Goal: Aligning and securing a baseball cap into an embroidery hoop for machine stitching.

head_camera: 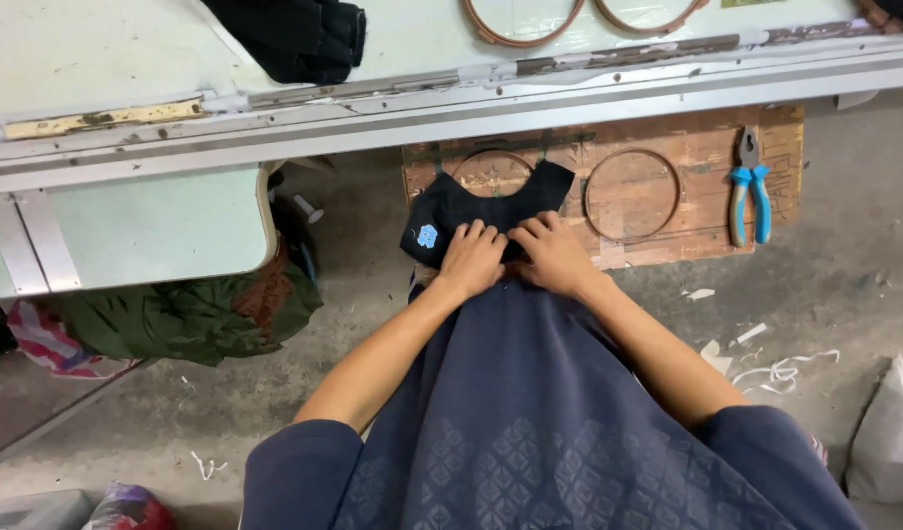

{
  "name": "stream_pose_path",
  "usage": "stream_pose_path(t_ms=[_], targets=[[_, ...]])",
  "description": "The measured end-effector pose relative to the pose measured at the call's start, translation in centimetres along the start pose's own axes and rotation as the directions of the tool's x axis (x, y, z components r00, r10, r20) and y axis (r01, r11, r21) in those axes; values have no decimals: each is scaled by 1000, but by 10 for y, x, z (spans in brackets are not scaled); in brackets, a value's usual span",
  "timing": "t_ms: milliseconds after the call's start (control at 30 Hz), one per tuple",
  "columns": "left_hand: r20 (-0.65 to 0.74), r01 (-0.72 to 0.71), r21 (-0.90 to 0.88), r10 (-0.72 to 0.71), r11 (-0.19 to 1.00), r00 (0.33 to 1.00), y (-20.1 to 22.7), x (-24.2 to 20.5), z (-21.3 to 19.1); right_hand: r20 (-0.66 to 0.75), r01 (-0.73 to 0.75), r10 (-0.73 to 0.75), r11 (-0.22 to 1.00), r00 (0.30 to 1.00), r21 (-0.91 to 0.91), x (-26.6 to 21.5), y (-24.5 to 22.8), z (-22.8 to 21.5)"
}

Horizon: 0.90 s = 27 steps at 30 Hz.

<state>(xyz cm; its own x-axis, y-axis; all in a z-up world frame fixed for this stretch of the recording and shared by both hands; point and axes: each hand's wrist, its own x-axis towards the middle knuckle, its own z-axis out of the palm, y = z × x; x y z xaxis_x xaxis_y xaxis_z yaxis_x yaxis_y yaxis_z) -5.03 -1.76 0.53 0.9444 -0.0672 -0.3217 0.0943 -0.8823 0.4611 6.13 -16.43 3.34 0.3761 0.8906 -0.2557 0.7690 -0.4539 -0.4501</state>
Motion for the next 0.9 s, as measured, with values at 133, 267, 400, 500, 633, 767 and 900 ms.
stream_pose_path(t_ms=[133, 267, 400, 500, 633, 767, 900], targets=[[-29, 45, -95, -48, 994, 998, -30, 22, 33, 25, 52, -47, 978, 999, -202, 15, 1, 15], [171, 238, -301, -194, 923, 966, -37, 34, 2, -72, 66, -77, 989, 994, -134, 28, 31, 36], [261, 312, -422, -215, 851, 941, -35, 35, -20, -65, 37, -43, 996, 997, -86, 34, 35, 39], [269, 317, -424, -216, 849, 939, -36, 37, -15, -60, 32, -37, 997, 997, -76, 32, 40, 45], [289, 308, -420, -196, 854, 937, -26, 34, -32, -22, 41, -43, 996, 999, -77, 30, 44, 46], [295, 277, -392, -165, 877, 941, -29, 34, -20, -1, 52, -52, 993, 999, -104, 21, 31, 31], [299, 285, -414, -167, 864, 940, -25, 32, -38, 22, 106, -105, 994, 994, -10, 28, 23, 13]])
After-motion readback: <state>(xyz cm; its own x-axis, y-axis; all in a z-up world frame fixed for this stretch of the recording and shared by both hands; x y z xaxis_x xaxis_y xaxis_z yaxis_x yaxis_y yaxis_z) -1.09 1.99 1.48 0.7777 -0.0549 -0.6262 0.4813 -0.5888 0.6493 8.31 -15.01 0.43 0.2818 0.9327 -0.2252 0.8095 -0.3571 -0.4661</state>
